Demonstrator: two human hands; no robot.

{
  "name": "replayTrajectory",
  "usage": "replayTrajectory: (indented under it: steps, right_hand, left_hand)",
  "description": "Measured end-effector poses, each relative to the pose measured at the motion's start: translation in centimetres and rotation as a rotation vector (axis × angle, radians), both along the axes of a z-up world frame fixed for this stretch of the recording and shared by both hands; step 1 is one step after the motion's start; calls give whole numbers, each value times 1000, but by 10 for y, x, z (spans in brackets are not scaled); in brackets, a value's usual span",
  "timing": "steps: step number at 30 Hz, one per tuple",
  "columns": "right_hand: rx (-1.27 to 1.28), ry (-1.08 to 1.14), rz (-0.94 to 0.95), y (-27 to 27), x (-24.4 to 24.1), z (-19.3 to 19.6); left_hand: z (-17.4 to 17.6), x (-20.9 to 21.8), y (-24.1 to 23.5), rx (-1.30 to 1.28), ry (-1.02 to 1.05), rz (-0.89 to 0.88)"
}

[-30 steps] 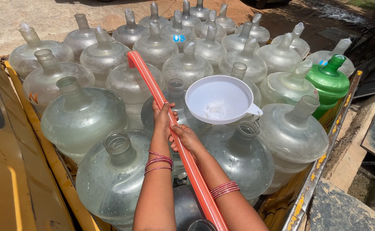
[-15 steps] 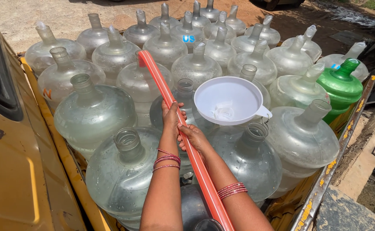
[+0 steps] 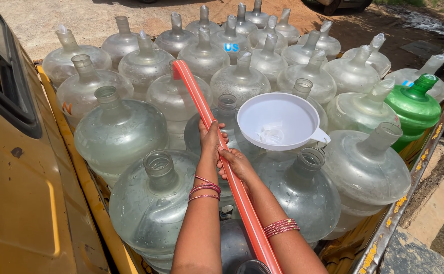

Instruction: The person holds a funnel and a hose, then inserts the hose into water bottles in the back of a vehicle to fill them with water.

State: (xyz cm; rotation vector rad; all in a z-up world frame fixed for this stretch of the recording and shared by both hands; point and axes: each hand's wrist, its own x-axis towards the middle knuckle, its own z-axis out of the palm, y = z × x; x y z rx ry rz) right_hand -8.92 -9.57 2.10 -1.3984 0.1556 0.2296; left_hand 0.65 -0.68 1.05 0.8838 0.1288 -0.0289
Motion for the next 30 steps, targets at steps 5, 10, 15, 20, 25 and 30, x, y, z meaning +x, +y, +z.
replayTrajectory:
  steps: [5,10,15,20,25,30]
  right_hand:
    - [-6,2,1,0,-1,0]
    - [-18,-2,5,0,1,-1]
    - [-40,-4,0,-1,2,-5]
    - [-46,-9,3,-2,6,-9]
    - [-29,-22,13,-4,7,-12]
    - [-35,-20,16,-4,8,-12]
  left_hand:
    - [-4,2,-1,-34,-5,-2]
    - [-1,-3,-1,15,-17,9]
    - [3,-4,-1,21,7,6]
    - [4,-4,-1,22,10,2]
    - [3,-3,-1,27,14,1]
    - [1,-2,0,21,-1,-4]
